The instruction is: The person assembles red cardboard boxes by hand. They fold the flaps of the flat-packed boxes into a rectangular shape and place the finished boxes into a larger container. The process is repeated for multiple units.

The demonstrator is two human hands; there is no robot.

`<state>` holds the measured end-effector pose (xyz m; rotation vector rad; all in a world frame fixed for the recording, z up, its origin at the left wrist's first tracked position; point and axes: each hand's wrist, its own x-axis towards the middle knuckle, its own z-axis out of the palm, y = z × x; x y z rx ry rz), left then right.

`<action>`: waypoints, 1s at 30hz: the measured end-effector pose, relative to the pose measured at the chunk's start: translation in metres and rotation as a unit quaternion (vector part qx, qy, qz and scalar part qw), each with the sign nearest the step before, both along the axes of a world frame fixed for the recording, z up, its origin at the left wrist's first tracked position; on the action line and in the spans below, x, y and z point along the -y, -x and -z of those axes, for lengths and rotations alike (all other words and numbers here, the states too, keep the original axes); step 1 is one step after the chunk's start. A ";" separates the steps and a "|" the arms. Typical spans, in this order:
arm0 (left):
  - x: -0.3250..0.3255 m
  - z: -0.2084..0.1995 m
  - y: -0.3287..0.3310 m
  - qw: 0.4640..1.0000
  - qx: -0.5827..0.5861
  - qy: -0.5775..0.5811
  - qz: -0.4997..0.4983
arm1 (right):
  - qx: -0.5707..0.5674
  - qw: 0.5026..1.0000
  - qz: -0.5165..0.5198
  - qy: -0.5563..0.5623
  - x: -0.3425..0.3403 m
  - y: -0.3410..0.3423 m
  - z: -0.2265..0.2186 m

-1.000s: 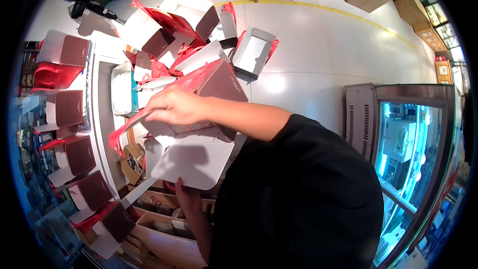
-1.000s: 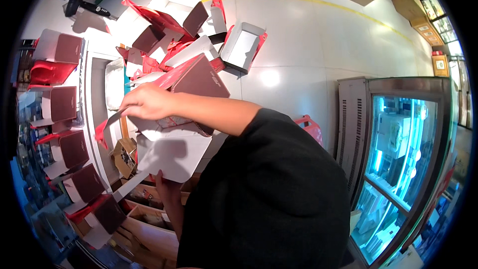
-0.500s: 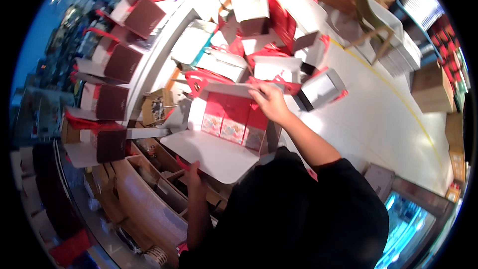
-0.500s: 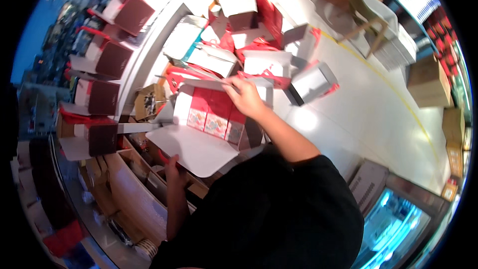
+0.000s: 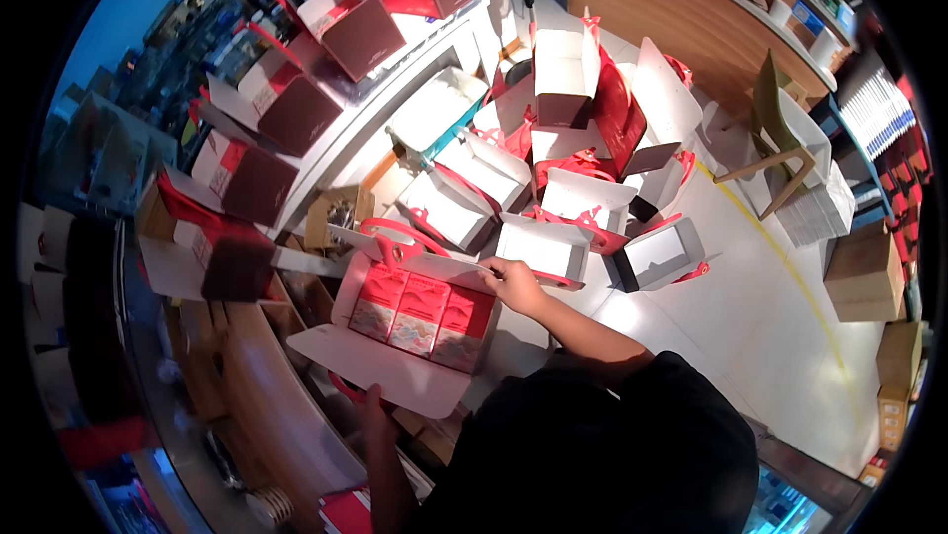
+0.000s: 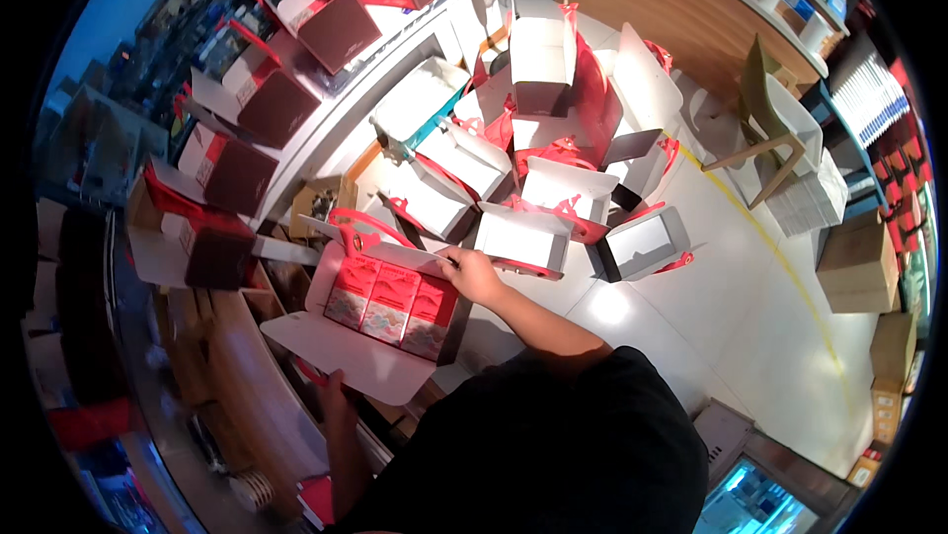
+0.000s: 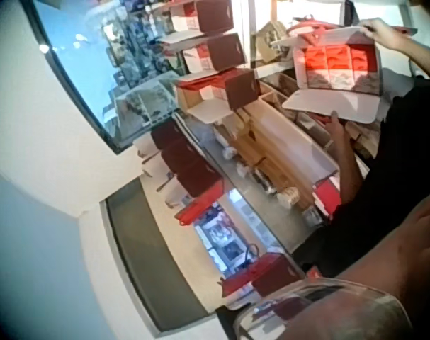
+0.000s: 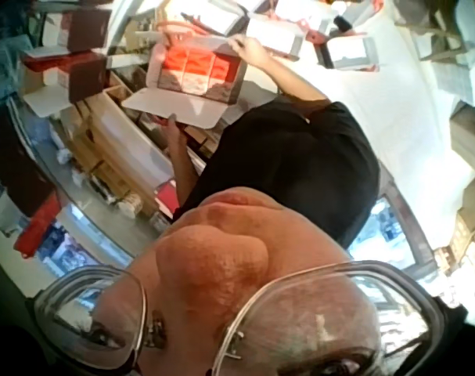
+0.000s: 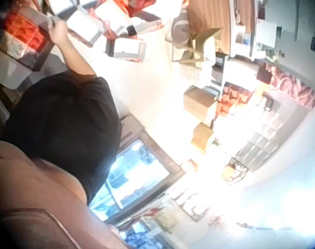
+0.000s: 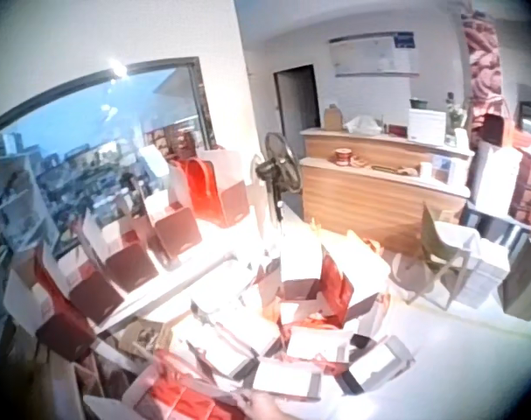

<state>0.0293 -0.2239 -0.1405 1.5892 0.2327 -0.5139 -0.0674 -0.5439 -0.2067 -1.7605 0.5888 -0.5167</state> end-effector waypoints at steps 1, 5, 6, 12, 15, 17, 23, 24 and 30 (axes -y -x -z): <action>-0.005 0.001 0.001 1.000 0.009 -0.020 -0.005 | -0.011 1.000 -0.016 0.000 -0.003 -0.002 0.001; -0.030 0.020 -0.005 0.990 0.084 -0.110 -0.025 | -0.058 0.998 -0.040 0.000 -0.018 -0.013 0.023; -0.039 0.021 -0.006 0.984 0.073 -0.164 -0.008 | -0.092 0.993 -0.067 0.020 -0.022 -0.014 0.021; -0.048 0.003 -0.006 0.966 0.041 -0.241 0.084 | -0.168 0.977 -0.130 0.031 -0.052 -0.030 0.043; -0.066 0.029 -0.020 0.944 0.025 -0.298 0.137 | -0.254 0.952 -0.164 0.052 -0.070 -0.042 0.048; -0.076 0.050 -0.028 0.951 0.037 -0.275 0.137 | -0.291 0.940 -0.167 0.057 -0.082 -0.051 0.050; -0.082 0.078 -0.059 0.946 -0.020 -0.275 0.168 | -0.328 0.936 -0.125 0.015 -0.102 -0.071 0.081; -0.082 0.086 -0.060 0.944 -0.017 -0.284 0.169 | -0.363 0.918 -0.160 0.008 -0.099 -0.076 0.086; -0.096 0.149 -0.049 0.951 -0.074 -0.282 0.099 | -0.316 0.899 -0.184 -0.242 -0.066 -0.111 0.126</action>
